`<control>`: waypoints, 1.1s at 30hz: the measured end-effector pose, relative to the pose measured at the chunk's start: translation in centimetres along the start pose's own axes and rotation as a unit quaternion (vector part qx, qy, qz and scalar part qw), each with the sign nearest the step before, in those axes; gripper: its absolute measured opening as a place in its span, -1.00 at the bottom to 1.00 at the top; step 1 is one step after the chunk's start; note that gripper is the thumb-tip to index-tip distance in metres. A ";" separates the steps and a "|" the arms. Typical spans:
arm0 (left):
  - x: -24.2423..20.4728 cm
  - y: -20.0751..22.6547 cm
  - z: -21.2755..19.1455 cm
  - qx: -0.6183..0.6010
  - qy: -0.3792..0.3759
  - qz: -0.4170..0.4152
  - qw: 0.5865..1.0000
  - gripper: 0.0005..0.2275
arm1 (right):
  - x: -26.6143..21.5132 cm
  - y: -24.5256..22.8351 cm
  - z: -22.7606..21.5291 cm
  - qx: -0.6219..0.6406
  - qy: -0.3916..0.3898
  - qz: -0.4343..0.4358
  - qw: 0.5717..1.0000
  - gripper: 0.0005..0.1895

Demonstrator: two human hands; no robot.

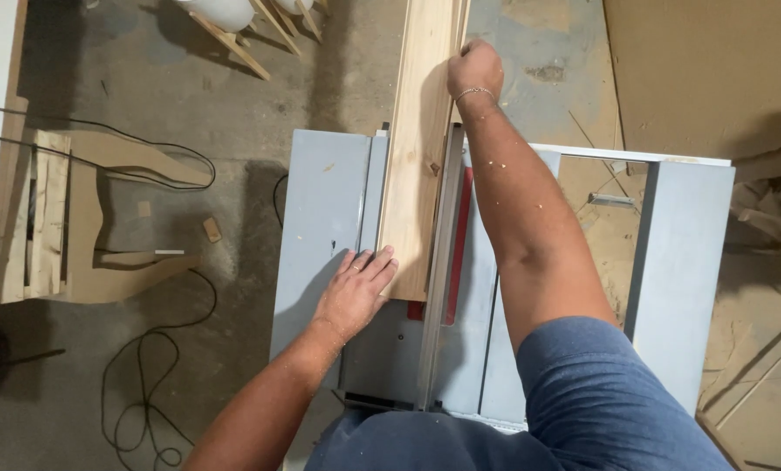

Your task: Ripping a long wooden board into two pieces using a table saw by adjusting the fence and feeding the wood through the blade.

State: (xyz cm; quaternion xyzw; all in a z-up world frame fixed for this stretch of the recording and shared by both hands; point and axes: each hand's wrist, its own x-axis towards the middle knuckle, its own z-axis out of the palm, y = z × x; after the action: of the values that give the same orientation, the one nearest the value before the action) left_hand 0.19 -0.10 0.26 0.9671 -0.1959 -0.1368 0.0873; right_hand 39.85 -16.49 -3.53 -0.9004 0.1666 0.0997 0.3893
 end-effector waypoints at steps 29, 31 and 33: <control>0.9 -0.5 0.1 -0.010 0.009 -0.001 1.000 -0.44 | 2.0 0.0 0.8 -0.029 0.023 -0.005 0.999 -0.90; 0.9 -0.5 -0.1 -0.016 -0.005 -0.006 1.000 -0.47 | 2.4 0.1 1.0 -0.031 0.029 -0.006 0.999 -0.90; 1.0 -0.5 -0.2 -0.014 0.003 -0.004 1.000 -0.48 | 2.5 0.0 0.9 -0.031 0.028 -0.004 0.999 -0.89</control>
State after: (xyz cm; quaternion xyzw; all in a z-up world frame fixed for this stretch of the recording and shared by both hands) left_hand 1.29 -0.03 0.11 0.9672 -0.1894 -0.1365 0.1005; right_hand 42.09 -16.34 -4.90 -0.9151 0.1704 0.0781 0.3571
